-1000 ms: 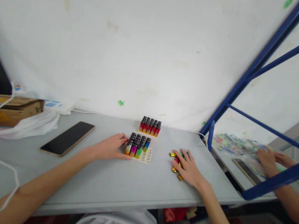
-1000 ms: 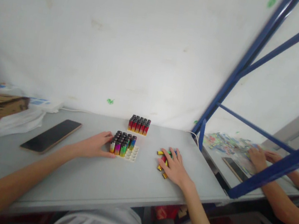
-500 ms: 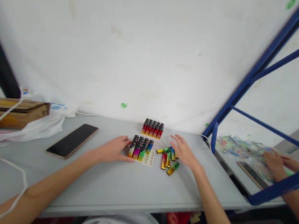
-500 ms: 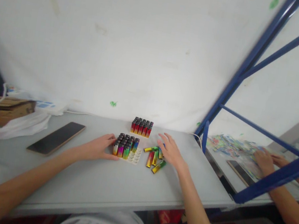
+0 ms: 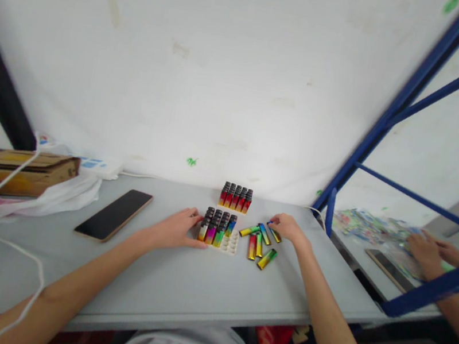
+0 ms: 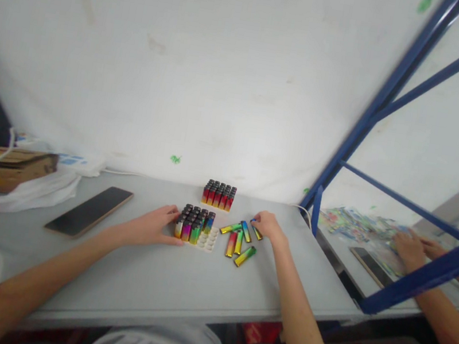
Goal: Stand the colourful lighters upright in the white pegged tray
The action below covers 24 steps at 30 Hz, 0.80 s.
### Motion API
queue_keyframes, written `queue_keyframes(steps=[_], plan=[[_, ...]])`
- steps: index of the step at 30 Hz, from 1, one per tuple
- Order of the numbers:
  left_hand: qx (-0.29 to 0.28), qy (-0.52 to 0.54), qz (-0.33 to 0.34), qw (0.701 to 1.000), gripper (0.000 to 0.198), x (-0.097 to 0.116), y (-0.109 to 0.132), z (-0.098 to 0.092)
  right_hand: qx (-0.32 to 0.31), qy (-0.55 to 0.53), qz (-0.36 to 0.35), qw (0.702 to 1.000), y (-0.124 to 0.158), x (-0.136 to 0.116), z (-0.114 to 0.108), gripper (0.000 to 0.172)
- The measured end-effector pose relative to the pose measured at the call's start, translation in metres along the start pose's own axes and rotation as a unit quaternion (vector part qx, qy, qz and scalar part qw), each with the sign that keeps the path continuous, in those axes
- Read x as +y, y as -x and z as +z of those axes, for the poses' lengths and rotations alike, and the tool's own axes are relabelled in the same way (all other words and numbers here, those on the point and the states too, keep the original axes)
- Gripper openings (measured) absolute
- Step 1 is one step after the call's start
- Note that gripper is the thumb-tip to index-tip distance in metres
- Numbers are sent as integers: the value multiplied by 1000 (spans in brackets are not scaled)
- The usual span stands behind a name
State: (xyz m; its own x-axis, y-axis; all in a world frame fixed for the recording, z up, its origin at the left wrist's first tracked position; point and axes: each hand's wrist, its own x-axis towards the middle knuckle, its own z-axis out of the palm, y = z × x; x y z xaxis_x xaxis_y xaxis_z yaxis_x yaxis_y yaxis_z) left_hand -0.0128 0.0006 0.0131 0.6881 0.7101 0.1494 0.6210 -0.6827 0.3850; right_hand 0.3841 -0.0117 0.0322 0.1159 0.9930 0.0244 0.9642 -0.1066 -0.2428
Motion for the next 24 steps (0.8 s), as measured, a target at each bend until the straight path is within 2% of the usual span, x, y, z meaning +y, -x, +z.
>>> queue_keyframes(steps=[2, 7, 9, 12, 14, 18, 24], plan=[[1, 1, 2, 1000, 71, -1, 0, 0, 4, -1, 1, 1000, -2, -3, 0, 15], [5, 3, 10, 1000, 72, -3, 1, 1, 31, -17, 21, 999, -2, -10, 10, 35], [7, 1, 11, 1000, 72, -3, 1, 1, 54, -46, 21, 997, -1, -12, 14, 33], [9, -2, 11, 1000, 73, -2, 1, 2, 94, -124, 4, 988, 1, -12, 19, 20], [7, -3, 10, 1000, 73, -2, 1, 2, 121, -172, -12, 978, 2, -11, 20, 18], [7, -2, 12, 1000, 72, -1, 1, 0, 168, -272, -47, 946, 6, -15, 22, 33], [0, 0, 9, 1000, 75, -1, 1, 0, 147, -423, -95, 889, 14, -37, 31, 51]])
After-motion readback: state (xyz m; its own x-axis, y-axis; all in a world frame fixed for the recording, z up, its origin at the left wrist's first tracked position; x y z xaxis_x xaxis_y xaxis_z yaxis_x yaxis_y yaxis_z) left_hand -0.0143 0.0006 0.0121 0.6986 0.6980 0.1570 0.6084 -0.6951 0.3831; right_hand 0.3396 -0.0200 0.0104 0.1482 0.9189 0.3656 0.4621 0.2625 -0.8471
